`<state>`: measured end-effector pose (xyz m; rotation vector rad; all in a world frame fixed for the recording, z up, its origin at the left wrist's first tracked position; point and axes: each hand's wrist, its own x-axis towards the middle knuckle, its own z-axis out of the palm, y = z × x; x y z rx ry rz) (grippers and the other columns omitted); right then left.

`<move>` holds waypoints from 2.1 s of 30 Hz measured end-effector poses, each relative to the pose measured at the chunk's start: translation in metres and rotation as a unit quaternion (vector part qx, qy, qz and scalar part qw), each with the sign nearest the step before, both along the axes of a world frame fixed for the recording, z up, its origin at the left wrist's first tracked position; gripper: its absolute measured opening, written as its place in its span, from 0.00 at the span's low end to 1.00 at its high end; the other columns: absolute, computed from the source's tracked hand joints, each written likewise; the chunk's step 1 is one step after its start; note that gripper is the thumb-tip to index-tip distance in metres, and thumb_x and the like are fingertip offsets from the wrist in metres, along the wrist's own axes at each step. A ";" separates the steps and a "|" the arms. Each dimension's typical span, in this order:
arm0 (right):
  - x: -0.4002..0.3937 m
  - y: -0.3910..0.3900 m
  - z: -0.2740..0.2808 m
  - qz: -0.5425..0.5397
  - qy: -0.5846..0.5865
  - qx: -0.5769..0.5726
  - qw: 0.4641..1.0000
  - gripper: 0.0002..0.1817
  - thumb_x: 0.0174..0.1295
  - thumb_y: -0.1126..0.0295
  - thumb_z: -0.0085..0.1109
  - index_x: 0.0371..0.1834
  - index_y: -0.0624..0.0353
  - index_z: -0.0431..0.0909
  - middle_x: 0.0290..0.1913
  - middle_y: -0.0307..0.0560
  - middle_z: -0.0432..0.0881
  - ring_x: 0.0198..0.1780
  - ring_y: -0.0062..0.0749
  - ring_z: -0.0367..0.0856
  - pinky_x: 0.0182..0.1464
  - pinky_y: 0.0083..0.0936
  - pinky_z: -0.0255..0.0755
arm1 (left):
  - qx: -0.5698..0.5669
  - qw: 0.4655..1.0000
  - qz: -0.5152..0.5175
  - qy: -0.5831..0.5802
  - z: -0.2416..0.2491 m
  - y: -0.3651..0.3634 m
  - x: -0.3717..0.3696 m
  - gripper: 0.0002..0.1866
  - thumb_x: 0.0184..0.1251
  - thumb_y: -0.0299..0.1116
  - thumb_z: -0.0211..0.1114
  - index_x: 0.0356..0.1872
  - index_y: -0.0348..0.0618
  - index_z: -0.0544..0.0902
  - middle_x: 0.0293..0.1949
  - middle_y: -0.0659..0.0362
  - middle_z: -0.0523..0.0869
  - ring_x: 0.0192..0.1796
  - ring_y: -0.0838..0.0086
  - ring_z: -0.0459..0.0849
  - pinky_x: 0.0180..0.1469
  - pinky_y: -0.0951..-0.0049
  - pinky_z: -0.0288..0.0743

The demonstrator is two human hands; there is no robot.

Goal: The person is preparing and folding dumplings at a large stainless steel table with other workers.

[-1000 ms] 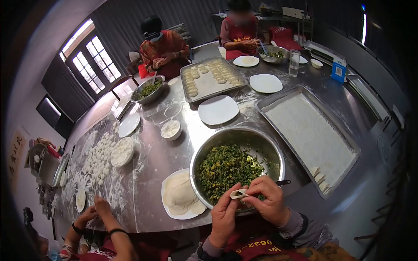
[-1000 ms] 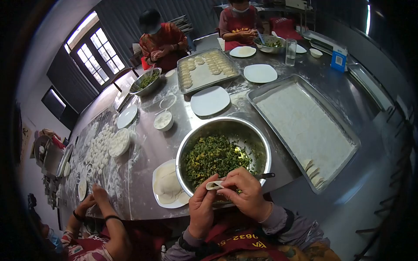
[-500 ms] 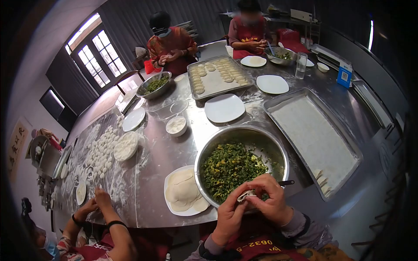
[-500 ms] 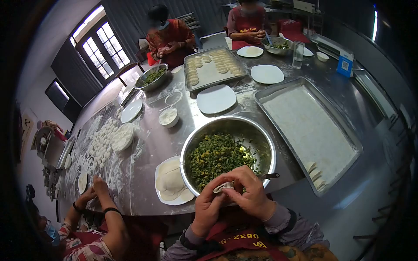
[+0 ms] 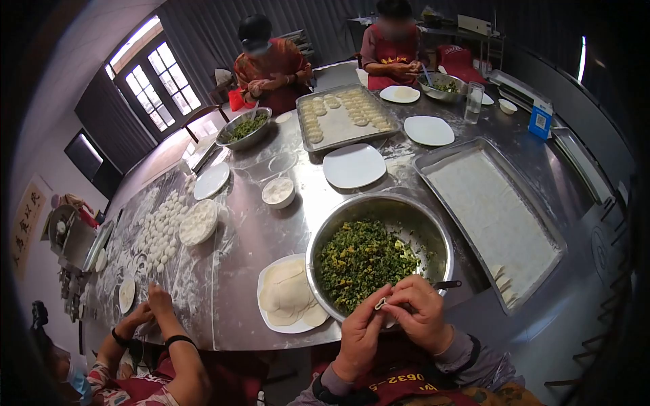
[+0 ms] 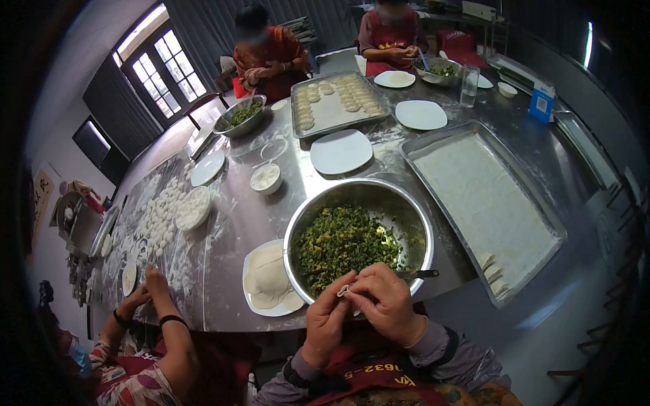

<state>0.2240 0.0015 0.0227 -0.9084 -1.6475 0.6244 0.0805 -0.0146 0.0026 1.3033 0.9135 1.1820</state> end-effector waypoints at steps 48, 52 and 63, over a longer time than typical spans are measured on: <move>0.013 0.010 0.021 0.132 0.012 -0.018 0.991 0.11 0.50 0.72 0.66 0.39 0.51 0.86 0.62 0.47 0.71 0.66 0.43 0.63 0.66 0.36 0.56 | -0.041 0.984 -0.097 -0.145 0.012 0.005 -0.005 0.33 0.62 0.18 0.54 0.69 0.41 0.55 0.56 0.52 0.75 0.58 0.70 0.75 0.60 0.70 0.69; 0.012 0.005 0.026 0.115 0.035 -0.050 0.991 0.11 0.50 0.72 0.66 0.39 0.53 0.85 0.62 0.49 0.71 0.65 0.43 0.65 0.65 0.35 0.58 | -0.139 0.969 -0.121 -0.162 0.023 0.002 -0.008 0.24 0.64 0.21 0.57 0.62 0.39 0.67 0.54 0.56 0.77 0.55 0.74 0.76 0.57 0.74 0.71; 0.016 0.010 0.012 0.157 0.071 -0.040 0.984 0.08 0.50 0.76 0.65 0.34 0.59 0.85 0.58 0.54 0.75 0.63 0.41 0.68 0.63 0.35 0.60 | -0.113 0.985 -0.083 -0.101 0.027 0.005 -0.001 0.14 0.64 0.23 0.59 0.51 0.35 0.74 0.46 0.56 0.82 0.49 0.74 0.80 0.54 0.75 0.73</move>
